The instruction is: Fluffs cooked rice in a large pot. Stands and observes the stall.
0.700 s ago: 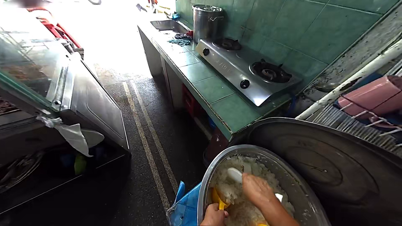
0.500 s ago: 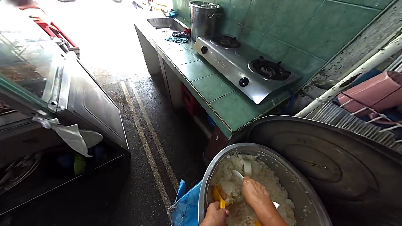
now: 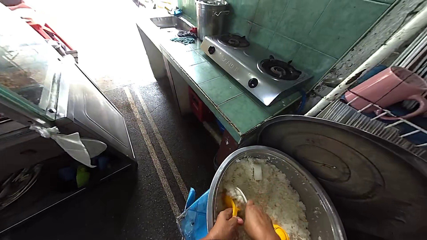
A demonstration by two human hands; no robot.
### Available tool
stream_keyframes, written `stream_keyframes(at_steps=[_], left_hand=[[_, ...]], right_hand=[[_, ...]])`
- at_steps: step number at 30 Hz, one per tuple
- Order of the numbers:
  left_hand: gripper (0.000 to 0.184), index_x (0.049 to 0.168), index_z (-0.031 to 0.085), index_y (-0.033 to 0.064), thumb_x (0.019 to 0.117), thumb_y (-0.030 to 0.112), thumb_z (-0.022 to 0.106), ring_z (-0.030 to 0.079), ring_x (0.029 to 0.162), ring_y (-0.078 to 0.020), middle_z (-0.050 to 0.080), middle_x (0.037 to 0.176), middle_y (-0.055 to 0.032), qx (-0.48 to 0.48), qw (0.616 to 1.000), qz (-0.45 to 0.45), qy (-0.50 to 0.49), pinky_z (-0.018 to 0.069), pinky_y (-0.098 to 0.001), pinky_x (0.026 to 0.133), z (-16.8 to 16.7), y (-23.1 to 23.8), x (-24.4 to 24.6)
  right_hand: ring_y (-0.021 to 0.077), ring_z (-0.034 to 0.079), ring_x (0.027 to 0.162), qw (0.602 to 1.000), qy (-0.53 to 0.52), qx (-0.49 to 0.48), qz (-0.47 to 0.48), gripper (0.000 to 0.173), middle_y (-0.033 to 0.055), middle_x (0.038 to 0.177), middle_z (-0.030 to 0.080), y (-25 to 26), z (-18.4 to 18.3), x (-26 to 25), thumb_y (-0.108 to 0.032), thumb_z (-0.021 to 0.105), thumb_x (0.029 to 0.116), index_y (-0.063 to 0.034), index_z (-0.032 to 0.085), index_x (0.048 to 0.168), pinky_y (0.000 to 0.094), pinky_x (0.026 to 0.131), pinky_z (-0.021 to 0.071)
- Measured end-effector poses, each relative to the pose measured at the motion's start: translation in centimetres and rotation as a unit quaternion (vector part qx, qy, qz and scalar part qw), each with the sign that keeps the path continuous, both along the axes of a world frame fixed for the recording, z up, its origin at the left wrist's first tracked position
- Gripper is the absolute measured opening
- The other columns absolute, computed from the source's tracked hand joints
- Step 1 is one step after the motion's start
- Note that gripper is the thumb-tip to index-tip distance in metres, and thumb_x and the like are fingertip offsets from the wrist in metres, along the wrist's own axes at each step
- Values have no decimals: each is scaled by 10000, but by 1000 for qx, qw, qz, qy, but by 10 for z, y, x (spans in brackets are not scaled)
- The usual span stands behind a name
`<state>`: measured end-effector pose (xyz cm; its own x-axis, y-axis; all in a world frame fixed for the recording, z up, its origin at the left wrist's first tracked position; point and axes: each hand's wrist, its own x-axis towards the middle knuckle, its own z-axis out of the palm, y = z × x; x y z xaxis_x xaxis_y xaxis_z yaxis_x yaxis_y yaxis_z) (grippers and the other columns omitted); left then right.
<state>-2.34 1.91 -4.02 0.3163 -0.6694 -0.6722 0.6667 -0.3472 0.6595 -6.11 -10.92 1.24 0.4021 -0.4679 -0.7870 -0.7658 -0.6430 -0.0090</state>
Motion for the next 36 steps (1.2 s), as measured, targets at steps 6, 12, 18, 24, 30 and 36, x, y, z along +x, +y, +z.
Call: stream_keyframes(at_steps=[6, 12, 18, 24, 30, 36], left_hand=[[287, 1350, 532, 49, 1083, 129, 465, 574, 592, -100, 678, 910, -52, 48, 997, -1, 61, 455, -242, 501, -9, -25, 4], [277, 1261, 536, 81, 1127, 251, 364, 490, 472, -76, 655, 825, -39, 101, 987, 16, 123, 413, -215, 433, -17, -36, 8], [292, 1233, 552, 79, 1128, 257, 346, 452, 451, -77, 617, 766, -30, 125, 985, -9, 116, 376, -215, 415, -18, -41, 4], [282, 1209, 582, 86, 1120, 258, 378, 435, 435, -86, 616, 743, -31, 171, 982, -34, 78, 359, -225, 401, -18, -48, 7], [268, 1187, 600, 48, 1111, 217, 405, 433, 468, -82, 628, 793, -39, 189, 977, -91, -21, 361, -242, 442, -24, -52, 3], [321, 1206, 614, 41, 1108, 253, 394, 561, 657, -141, 675, 930, -73, 188, 963, -168, -99, 464, -334, 620, -32, -50, 2]], right_hand=[[386, 681, 1147, 999, -9, -45, 29, 513, 230, 1191, 697, 4, -8, -15, -194, 555, 1021, 45, 411, 1453, 522, 966, 537], [417, 698, 1073, 994, -88, -61, -3, 512, 205, 1119, 733, -73, -4, -51, -339, 459, 1078, -178, 415, 1563, 627, 926, 528], [381, 715, 901, 976, -206, 29, -66, 592, 236, 1055, 727, -96, -9, -75, -336, 506, 1075, -109, 359, 1602, 583, 895, 541], [348, 634, 1236, 975, -153, 157, -19, 461, 222, 1319, 658, -75, -43, -58, -279, 390, 1114, -47, 525, 1488, 542, 1085, 455], [385, 665, 1066, 991, -27, 128, 25, 423, 235, 1161, 664, -70, -52, -28, -339, 357, 1121, -34, 596, 1291, 584, 917, 510], [414, 661, 1085, 982, 67, 111, 135, 475, 258, 1174, 665, -88, -11, -5, -383, 382, 1104, -6, 655, 1198, 619, 918, 503]])
